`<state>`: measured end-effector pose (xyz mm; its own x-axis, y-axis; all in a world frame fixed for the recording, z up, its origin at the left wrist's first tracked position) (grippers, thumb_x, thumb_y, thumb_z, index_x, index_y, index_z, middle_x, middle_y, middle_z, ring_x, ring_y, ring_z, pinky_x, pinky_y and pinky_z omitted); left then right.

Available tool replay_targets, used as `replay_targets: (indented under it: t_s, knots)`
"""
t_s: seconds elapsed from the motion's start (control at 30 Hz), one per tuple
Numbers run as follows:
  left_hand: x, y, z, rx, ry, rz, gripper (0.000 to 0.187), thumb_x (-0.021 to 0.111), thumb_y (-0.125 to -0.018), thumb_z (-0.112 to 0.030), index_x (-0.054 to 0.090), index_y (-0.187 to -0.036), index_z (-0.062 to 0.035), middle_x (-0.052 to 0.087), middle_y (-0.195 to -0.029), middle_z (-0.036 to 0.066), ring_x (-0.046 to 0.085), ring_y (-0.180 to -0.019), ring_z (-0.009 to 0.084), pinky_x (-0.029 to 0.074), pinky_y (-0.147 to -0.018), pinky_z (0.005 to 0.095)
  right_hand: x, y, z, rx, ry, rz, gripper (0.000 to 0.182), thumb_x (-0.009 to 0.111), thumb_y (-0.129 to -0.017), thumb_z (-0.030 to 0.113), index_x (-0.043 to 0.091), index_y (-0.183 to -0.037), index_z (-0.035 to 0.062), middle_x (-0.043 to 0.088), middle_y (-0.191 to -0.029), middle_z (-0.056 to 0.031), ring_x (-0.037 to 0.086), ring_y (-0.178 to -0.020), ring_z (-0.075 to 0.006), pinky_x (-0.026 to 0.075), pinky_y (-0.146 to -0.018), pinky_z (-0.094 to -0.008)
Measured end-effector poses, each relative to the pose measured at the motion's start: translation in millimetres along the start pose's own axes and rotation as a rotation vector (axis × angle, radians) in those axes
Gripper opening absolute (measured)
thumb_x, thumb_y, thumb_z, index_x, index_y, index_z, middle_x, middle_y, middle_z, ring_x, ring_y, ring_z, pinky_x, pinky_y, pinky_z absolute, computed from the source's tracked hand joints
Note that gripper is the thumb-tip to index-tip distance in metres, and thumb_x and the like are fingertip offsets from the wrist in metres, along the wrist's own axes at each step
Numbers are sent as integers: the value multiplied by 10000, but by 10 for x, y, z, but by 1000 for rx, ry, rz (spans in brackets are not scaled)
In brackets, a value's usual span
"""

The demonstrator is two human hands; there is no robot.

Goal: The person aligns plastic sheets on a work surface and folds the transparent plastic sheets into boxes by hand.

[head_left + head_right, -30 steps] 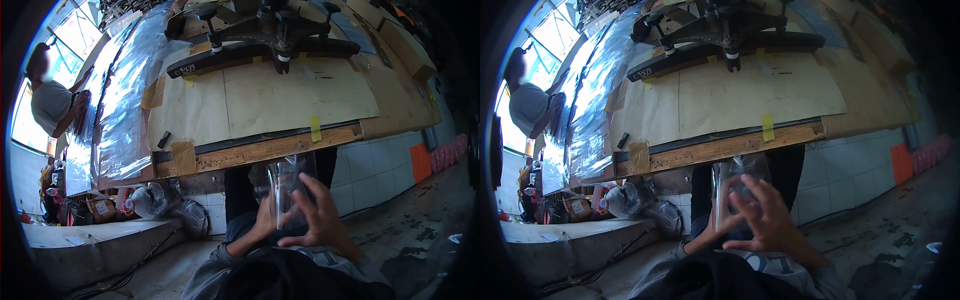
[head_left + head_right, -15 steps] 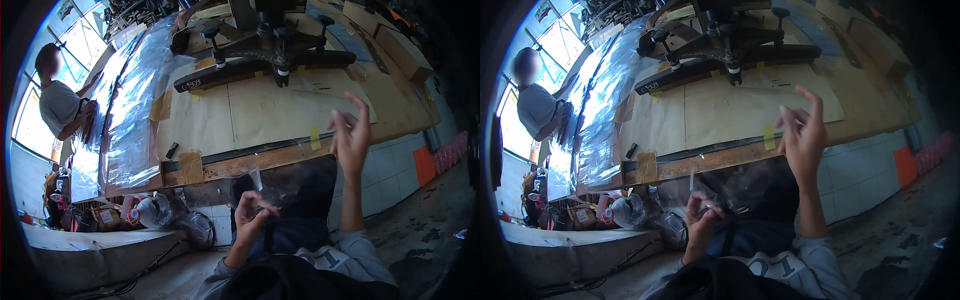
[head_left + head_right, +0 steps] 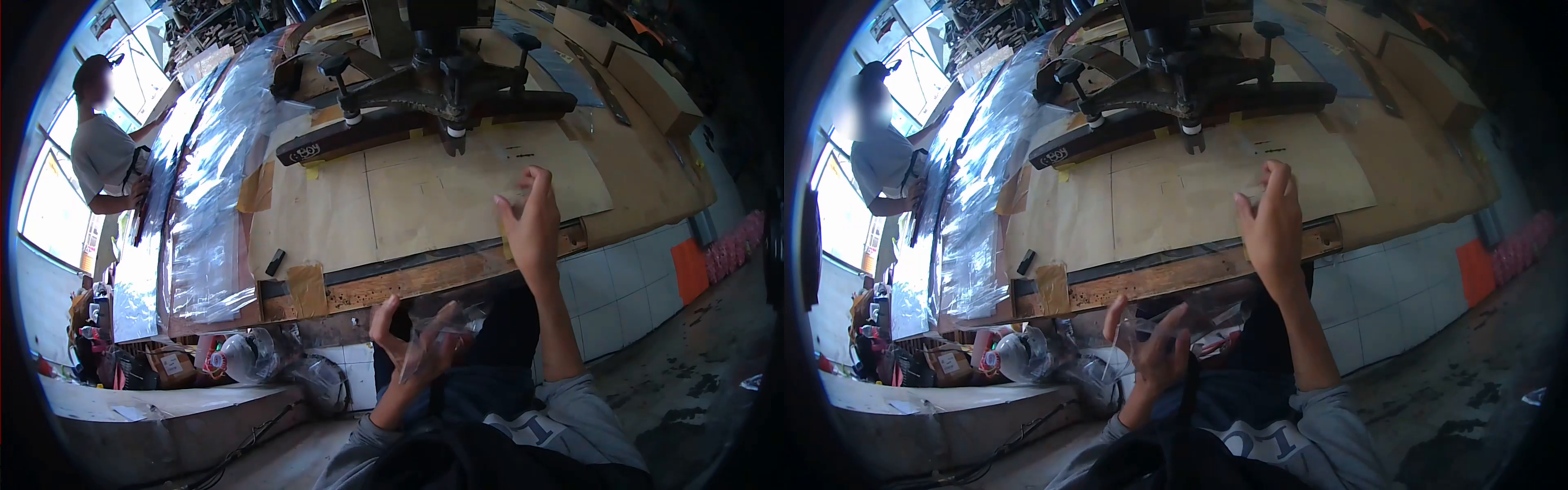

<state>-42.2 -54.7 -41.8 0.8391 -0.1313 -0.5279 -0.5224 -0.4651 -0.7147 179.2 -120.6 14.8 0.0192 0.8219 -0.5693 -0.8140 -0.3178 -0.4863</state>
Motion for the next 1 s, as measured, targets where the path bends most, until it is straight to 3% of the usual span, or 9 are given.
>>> replay_targets:
  t_s: [0.03,0.13,0.17,0.23,0.3,0.4,0.57,0.87,1.0]
  knots:
    - [-37,-115,-7,70,-67,7,277,715,-743,-246,739,-1016,-209,402,-1381,232,359,-1325,361,198,-1137,557,-16,12,82,-97,120,-28,434,708,-837,90,454,-1186,51,625,-965,-159,646,-954,-270,516,-744,-397]
    - [5,-432,93,232,-207,419,318,707,-739,-227,732,-1057,-225,394,-1469,156,381,-1365,303,120,-1162,592,-6,69,259,-450,484,-62,444,716,-829,160,543,-1227,64,604,-1188,-143,566,-1186,-251,446,-957,-485]
    - [-20,-530,125,267,-130,458,431,697,-748,-220,680,-1178,-244,382,-1512,90,382,-1386,283,77,-1161,617,50,68,189,-457,398,39,402,698,-844,194,572,-1202,63,607,-1206,-124,556,-1200,-241,397,-1000,-504]
    - [-46,-763,56,269,-112,585,475,685,-767,-224,635,-1239,-251,366,-1521,101,363,-1396,297,82,-1158,620,183,86,29,-461,225,237,347,664,-873,262,628,-1153,60,613,-1242,-84,536,-1227,-222,301,-1084,-542]
    - [2,-929,57,302,-70,676,536,648,-805,-257,557,-1333,-267,333,-1542,103,314,-1422,311,96,-1158,612,123,119,90,-461,309,234,357,629,-894,303,635,-1151,56,614,-1250,-83,541,-1224,-212,295,-1093,-539]
    - [134,-1024,132,306,33,765,522,614,-821,-287,555,-1339,-266,314,-1553,97,288,-1435,312,118,-1163,591,76,177,128,-440,394,203,390,615,-901,342,633,-1157,48,621,-1246,-87,545,-1222,-212,283,-1101,-544]
    - [137,-983,112,321,-64,771,550,604,-830,-313,521,-1372,-265,327,-1549,89,304,-1428,289,126,-1171,558,70,201,90,-399,417,191,426,608,-906,368,617,-1178,40,623,-1251,-94,546,-1228,-217,272,-1103,-556]
    - [100,-977,138,312,-14,756,366,610,-834,-301,680,-1149,-129,336,-1544,101,306,-1426,296,158,-1158,556,-15,310,60,-377,460,309,594,546,-916,492,537,-1294,34,547,-1364,-128,463,-1326,-246,232,-1115,-601]
    - [112,-950,158,335,-29,734,467,608,-839,-304,602,-1276,-139,338,-1540,105,308,-1424,291,168,-1156,553,-24,327,26,-390,463,375,672,517,-922,525,456,-1377,35,472,-1435,-139,413,-1365,-251,202,-1119,-629]
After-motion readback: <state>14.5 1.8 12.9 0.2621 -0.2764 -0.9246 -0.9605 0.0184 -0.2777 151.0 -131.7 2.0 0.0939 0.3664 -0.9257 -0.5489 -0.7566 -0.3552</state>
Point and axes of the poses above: each hand's wrist, its own y-axis away from the middle knuckle, its own x-axis out of the palm, z = x × y, the point moved 5 cm from there along -y, towards the middle knuckle
